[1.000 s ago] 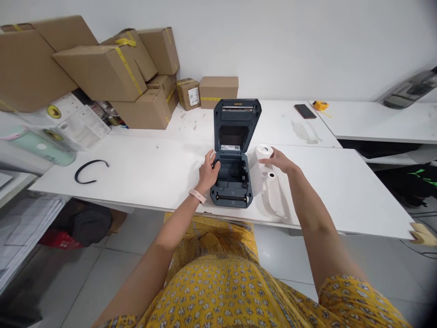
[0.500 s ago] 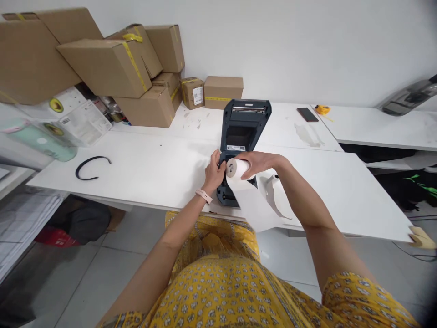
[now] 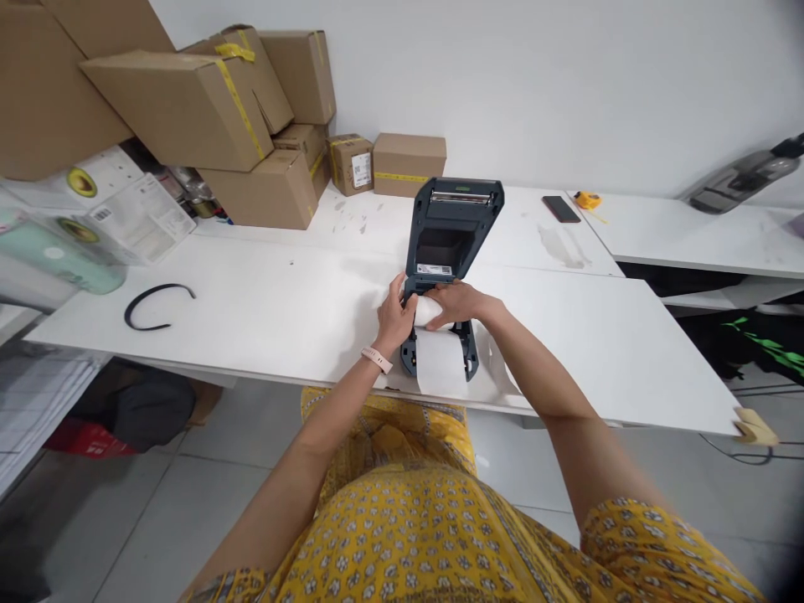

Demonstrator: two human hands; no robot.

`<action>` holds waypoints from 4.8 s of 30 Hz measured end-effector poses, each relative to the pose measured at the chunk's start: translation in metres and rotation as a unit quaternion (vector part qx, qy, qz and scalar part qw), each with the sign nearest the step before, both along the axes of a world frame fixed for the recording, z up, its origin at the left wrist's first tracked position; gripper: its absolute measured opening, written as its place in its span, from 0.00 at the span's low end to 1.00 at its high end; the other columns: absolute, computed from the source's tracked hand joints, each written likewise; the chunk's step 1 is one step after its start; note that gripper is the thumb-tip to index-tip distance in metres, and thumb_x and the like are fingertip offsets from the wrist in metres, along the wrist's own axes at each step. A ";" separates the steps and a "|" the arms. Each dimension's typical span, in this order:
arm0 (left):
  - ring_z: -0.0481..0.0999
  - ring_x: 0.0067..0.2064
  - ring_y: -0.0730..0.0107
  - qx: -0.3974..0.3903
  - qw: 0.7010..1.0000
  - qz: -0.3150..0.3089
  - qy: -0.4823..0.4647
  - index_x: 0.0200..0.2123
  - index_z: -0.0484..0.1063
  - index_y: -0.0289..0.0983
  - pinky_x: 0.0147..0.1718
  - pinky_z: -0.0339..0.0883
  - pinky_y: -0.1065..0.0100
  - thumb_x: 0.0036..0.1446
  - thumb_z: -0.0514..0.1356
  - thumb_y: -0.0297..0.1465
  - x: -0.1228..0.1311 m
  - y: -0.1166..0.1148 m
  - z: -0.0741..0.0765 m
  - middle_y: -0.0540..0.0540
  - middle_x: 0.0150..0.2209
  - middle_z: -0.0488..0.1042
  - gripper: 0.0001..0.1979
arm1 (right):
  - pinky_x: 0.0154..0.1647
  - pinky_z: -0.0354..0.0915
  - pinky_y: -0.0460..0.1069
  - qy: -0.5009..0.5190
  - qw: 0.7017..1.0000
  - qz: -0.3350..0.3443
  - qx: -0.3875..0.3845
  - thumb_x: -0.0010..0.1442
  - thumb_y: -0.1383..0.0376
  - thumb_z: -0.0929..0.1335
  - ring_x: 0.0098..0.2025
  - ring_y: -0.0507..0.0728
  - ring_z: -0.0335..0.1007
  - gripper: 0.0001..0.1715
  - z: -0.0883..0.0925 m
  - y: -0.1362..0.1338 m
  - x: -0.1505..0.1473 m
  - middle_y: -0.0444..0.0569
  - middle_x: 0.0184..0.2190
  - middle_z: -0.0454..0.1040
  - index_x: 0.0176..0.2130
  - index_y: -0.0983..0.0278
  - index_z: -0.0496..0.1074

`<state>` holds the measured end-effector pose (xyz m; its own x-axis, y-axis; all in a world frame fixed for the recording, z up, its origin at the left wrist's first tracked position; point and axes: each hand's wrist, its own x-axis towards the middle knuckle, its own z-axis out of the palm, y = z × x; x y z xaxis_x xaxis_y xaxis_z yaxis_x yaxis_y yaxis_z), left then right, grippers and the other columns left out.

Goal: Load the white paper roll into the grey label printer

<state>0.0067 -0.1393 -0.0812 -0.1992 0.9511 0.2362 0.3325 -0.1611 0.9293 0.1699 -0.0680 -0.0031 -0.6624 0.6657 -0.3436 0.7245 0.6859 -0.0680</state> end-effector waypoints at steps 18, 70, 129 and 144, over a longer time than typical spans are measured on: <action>0.70 0.24 0.70 -0.253 0.944 -0.043 -0.208 0.26 0.79 0.39 0.25 0.62 0.67 0.57 0.61 0.57 0.017 -0.176 0.013 0.46 0.27 0.79 0.27 | 0.62 0.69 0.62 0.604 0.778 -0.096 0.142 0.64 0.29 0.49 0.60 0.67 0.73 0.50 0.077 0.089 0.027 0.53 0.49 0.81 0.57 0.56 0.75; 0.71 0.63 0.55 -0.047 0.993 0.037 -0.103 0.65 0.62 0.44 0.61 0.67 0.55 0.61 0.64 0.50 0.019 -0.136 0.000 0.38 0.65 0.67 0.33 | 0.75 0.57 0.71 0.651 0.729 -0.166 0.133 0.75 0.55 0.55 0.73 0.64 0.62 0.28 -0.087 -0.177 0.045 0.43 0.63 0.76 0.64 0.48 0.72; 0.65 0.72 0.54 0.054 0.985 0.007 -0.162 0.64 0.68 0.44 0.70 0.60 0.52 0.69 0.50 0.54 0.010 -0.109 0.046 0.40 0.66 0.71 0.29 | 0.74 0.56 0.70 0.591 0.776 -0.173 0.136 0.71 0.38 0.47 0.76 0.67 0.53 0.40 -0.034 -0.146 0.046 0.45 0.76 0.56 0.74 0.43 0.51; 0.77 0.60 0.53 -0.045 0.996 0.041 -0.073 0.57 0.70 0.39 0.60 0.69 0.51 0.62 0.63 0.41 -0.005 -0.006 0.011 0.34 0.59 0.76 0.23 | 0.52 0.71 0.58 0.616 0.748 -0.157 0.191 0.66 0.33 0.41 0.48 0.59 0.80 0.57 0.067 0.109 0.014 0.51 0.43 0.78 0.50 0.69 0.73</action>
<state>0.0016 -0.1456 -0.0703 -0.3031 0.9461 0.1143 0.2023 -0.0533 0.9779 0.1843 0.0414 0.0636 -0.1092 0.7486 0.6539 0.4023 0.6349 -0.6597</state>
